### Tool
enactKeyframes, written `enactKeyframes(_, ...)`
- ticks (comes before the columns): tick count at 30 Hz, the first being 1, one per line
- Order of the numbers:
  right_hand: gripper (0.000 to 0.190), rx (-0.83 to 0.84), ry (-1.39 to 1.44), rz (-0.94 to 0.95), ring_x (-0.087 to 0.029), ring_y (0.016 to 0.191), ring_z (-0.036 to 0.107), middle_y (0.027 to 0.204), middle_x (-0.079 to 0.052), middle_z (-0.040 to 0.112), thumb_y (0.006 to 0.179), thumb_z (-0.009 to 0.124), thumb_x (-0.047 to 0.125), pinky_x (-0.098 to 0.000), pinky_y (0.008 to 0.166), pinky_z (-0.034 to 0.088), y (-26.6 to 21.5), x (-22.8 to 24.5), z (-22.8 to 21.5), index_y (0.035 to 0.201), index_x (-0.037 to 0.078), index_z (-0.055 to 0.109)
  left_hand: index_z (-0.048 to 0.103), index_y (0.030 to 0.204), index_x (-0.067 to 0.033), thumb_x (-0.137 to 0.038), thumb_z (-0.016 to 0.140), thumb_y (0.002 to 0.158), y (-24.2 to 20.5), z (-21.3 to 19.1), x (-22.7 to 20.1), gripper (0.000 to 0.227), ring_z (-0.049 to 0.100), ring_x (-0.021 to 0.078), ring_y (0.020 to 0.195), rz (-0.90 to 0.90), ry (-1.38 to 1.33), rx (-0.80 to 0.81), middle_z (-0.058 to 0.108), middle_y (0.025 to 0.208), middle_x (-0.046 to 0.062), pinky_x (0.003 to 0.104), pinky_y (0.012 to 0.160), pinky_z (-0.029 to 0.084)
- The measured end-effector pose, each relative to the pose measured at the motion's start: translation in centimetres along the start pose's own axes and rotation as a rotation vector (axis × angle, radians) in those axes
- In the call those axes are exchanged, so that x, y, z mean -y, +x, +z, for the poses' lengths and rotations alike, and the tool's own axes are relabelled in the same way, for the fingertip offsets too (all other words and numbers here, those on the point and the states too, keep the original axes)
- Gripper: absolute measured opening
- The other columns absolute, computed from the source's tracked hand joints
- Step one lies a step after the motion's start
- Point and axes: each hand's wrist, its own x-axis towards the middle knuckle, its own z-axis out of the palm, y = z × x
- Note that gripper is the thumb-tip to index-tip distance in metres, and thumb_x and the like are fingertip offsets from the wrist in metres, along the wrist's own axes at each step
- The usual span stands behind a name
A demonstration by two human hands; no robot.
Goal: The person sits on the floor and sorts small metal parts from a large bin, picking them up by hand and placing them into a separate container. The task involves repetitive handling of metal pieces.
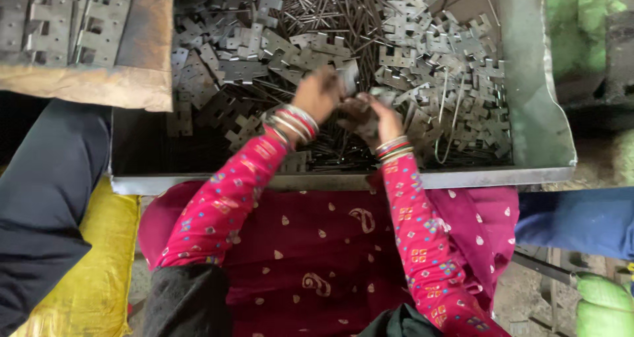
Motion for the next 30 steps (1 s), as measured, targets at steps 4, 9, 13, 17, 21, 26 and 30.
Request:
enactKeyframes(4, 0.054, 0.216, 0.125, 0.035, -0.026, 0.082, 0.071, 0.091, -0.010, 0.076, 0.104, 0.064, 0.060, -0.0387, 0.068, 0.060, -1.0, -3.2, 2.4, 0.109, 0.007, 0.069, 0.059, 0.120, -0.0014, -0.036, 0.065, 0.097, -5.3, 4.3, -1.1, 0.042, 0.070, 0.0491, 0.084, -0.412, 0.272, 0.396, 0.073, 0.089, 0.030, 0.055, 0.073, 0.056)
enactKeyframes(9, 0.049, -0.129, -0.675, -0.147, -0.015, 0.102, 0.072, 0.112, -0.001, 0.075, 0.089, 0.071, 0.046, -0.0376, 0.081, 0.063, -1.7, -2.2, 2.7, 0.123, 0.012, 0.067, 0.069, 0.114, -0.0018, -0.024, 0.063, 0.093, -4.2, 2.7, 2.3, 0.031, 0.073, 0.0458, 0.091, -0.483, 0.217, 0.259, 0.074, 0.093, 0.029, 0.050, 0.078, 0.059)
enactKeyframes(13, 0.055, -0.458, -1.882, -0.211, -0.040, 0.103, 0.069, 0.108, -0.022, 0.074, 0.087, 0.079, 0.046, -0.0502, 0.088, 0.055, 0.2, 1.5, -0.5, 0.124, 0.007, 0.068, 0.067, 0.120, 0.0074, -0.015, 0.067, 0.090, -0.8, 0.2, 2.2, 0.037, 0.075, 0.0371, 0.095, -0.684, -0.576, 0.148, 0.074, 0.109, 0.021, 0.048, 0.075, 0.065)
enactKeyframes(17, 0.060, -0.378, -2.123, -0.059, -0.042, 0.103, 0.070, 0.108, -0.024, 0.073, 0.080, 0.081, 0.034, -0.0537, 0.085, 0.056, 2.9, 2.3, -3.2, 0.131, 0.011, 0.061, 0.061, 0.119, 0.0037, 0.000, 0.069, 0.084, 2.5, -3.8, -1.5, 0.036, 0.077, 0.0358, 0.088, -0.870, -1.142, 0.222, 0.071, 0.110, 0.021, 0.050, 0.076, 0.067)
enactKeyframes(21, 0.047, -0.442, -2.149, -0.088, -0.046, 0.101, 0.071, 0.105, -0.028, 0.074, 0.085, 0.075, 0.025, -0.0552, 0.086, 0.057, 4.1, 1.4, -4.9, 0.124, 0.002, 0.058, 0.069, 0.125, 0.0013, 0.002, 0.066, 0.091, 5.2, -9.7, -3.4, 0.034, 0.079, 0.0280, 0.098, -0.144, -0.464, 0.184, 0.079, 0.110, 0.015, 0.039, 0.088, 0.067)
enactKeyframes(26, 0.053, -0.450, -2.137, -0.168, -0.048, 0.099, 0.069, 0.105, -0.028, 0.072, 0.080, 0.078, 0.026, -0.0570, 0.085, 0.056, 4.3, 1.1, -5.6, 0.121, 0.003, 0.055, 0.074, 0.083, -0.0088, -0.020, 0.082, 0.078, 8.2, -21.9, 1.6, 0.014, 0.074, 0.0318, 0.073, -0.344, 1.132, -0.154, 0.074, 0.081, 0.016, 0.042, 0.066, 0.061)
enactKeyframes(30, 0.056, -0.468, -2.137, -0.104, -0.048, 0.099, 0.070, 0.105, -0.028, 0.072, 0.081, 0.079, 0.030, -0.0572, 0.085, 0.057, 4.6, 1.4, -5.3, 0.122, 0.002, 0.053, 0.074, 0.087, -0.0084, -0.019, 0.079, 0.082, 7.5, -30.9, 8.3, 0.012, 0.074, 0.0322, 0.075, -0.565, 1.303, -0.275, 0.074, 0.082, 0.016, 0.043, 0.067, 0.060)
